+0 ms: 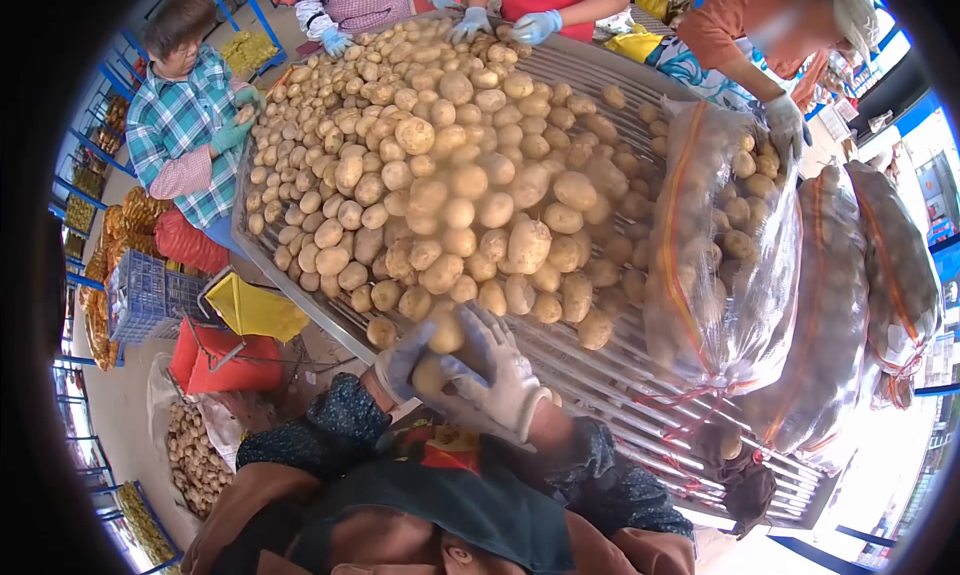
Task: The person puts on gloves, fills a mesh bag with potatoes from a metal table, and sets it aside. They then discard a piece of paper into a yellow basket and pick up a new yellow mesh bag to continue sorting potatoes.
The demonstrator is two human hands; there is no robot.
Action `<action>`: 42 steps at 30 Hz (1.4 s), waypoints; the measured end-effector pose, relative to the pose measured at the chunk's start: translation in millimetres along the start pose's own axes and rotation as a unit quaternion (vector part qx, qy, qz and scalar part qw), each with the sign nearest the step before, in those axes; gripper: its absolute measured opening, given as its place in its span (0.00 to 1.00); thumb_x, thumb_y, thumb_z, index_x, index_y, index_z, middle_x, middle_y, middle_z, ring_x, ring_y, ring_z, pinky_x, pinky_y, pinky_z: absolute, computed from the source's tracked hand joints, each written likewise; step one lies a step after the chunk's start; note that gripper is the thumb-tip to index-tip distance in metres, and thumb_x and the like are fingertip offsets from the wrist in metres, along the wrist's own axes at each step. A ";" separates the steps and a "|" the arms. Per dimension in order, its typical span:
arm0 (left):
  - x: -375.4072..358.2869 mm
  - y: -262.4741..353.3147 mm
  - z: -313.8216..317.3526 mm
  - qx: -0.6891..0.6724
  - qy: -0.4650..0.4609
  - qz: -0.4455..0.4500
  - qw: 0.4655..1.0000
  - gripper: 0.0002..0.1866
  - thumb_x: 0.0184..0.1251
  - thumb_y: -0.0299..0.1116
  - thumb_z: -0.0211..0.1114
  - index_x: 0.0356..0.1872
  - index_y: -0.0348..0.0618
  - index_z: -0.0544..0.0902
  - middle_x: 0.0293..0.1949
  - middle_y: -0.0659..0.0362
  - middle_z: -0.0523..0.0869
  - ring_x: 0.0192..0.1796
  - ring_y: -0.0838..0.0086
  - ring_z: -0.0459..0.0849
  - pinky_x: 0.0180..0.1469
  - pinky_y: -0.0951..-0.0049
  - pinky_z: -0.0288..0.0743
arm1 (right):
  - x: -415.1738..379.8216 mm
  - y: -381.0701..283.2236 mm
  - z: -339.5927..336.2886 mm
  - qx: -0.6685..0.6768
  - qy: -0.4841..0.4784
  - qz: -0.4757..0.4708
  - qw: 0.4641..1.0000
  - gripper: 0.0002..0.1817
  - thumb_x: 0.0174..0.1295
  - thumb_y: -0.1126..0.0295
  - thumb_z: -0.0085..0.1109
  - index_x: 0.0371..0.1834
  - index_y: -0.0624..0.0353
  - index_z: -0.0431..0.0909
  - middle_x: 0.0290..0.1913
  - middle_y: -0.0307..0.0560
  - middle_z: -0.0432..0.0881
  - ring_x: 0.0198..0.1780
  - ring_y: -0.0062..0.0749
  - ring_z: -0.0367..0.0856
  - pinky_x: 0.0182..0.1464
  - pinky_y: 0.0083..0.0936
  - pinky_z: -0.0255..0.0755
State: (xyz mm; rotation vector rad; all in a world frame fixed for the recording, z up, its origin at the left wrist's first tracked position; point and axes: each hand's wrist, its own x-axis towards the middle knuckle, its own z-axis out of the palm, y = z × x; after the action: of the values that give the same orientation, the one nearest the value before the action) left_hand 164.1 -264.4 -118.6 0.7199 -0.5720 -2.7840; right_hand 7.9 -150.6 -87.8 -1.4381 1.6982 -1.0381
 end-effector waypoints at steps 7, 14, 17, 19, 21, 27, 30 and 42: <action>-26.5 45.4 -62.5 -0.066 -0.135 0.135 0.979 0.28 0.81 0.47 0.46 0.69 0.36 0.71 0.65 0.51 0.77 0.66 0.65 0.77 0.73 0.64 0.66 | 50.9 -49.8 23.8 -0.013 -0.098 -0.128 0.987 0.33 0.62 0.69 0.68 0.69 0.68 0.69 0.70 0.63 0.71 0.70 0.51 0.73 0.69 0.41 0.69; -128.4 154.7 -170.2 -0.165 -0.255 0.290 0.908 0.34 0.72 0.49 0.61 0.72 0.39 0.67 0.64 0.43 0.78 0.62 0.54 0.81 0.67 0.53 0.75 | 106.0 -45.6 91.9 0.257 -0.007 0.086 0.962 0.23 0.72 0.66 0.60 0.64 0.69 0.74 0.61 0.55 0.81 0.57 0.36 0.83 0.59 0.33 0.77; -185.0 181.9 -296.7 0.070 0.015 0.451 0.890 0.35 0.72 0.55 0.59 0.70 0.40 0.69 0.64 0.44 0.78 0.62 0.52 0.81 0.65 0.50 0.77 | 117.5 -44.7 115.2 0.213 0.000 0.157 0.964 0.20 0.73 0.65 0.59 0.61 0.70 0.77 0.56 0.53 0.84 0.52 0.34 0.84 0.56 0.32 0.79; -218.5 203.6 -352.8 -0.059 0.094 0.472 0.875 0.31 0.72 0.56 0.60 0.66 0.44 0.73 0.61 0.48 0.80 0.62 0.55 0.81 0.63 0.51 0.78 | 117.8 -44.7 126.3 0.198 -0.017 0.179 0.964 0.20 0.73 0.66 0.59 0.61 0.70 0.77 0.56 0.53 0.84 0.52 0.34 0.84 0.55 0.31 0.79; -252.3 225.3 -403.4 -0.180 0.139 0.443 0.867 0.27 0.72 0.55 0.62 0.63 0.48 0.76 0.58 0.51 0.82 0.61 0.57 0.81 0.62 0.53 0.78 | 122.8 -47.9 144.4 0.165 -0.010 0.205 0.965 0.20 0.71 0.64 0.58 0.58 0.69 0.79 0.52 0.52 0.85 0.48 0.35 0.85 0.52 0.31 0.80; -277.2 267.0 -519.5 -0.231 0.328 0.413 0.818 0.25 0.71 0.49 0.63 0.64 0.51 0.75 0.61 0.54 0.80 0.64 0.56 0.78 0.65 0.48 0.76 | 94.8 -18.7 139.0 0.129 -0.012 0.255 0.958 0.18 0.69 0.70 0.60 0.58 0.69 0.78 0.51 0.51 0.85 0.48 0.36 0.87 0.54 0.32 0.81; -264.9 284.3 -527.6 -0.254 0.459 0.356 0.773 0.25 0.70 0.49 0.64 0.64 0.54 0.74 0.63 0.54 0.77 0.63 0.52 0.75 0.64 0.45 0.75 | 80.1 -16.2 133.3 0.160 0.023 0.274 0.948 0.18 0.68 0.74 0.60 0.59 0.69 0.78 0.52 0.51 0.85 0.48 0.35 0.87 0.53 0.30 0.81; -150.7 226.5 -309.6 0.329 0.404 0.314 0.794 0.17 0.75 0.32 0.62 0.61 0.41 0.81 0.50 0.60 0.85 0.47 0.79 0.84 0.49 0.79 0.79 | -8.5 30.9 91.6 -0.028 0.198 0.478 0.855 0.17 0.69 0.54 0.60 0.44 0.57 0.87 0.34 0.41 0.90 0.31 0.26 0.86 0.39 0.27 0.78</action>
State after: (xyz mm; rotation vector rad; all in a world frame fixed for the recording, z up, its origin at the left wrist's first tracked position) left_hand 472.1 -522.4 -209.9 1.4031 -1.2759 -1.4161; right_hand 75.8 -153.5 -157.1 -0.2376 2.3463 -0.7072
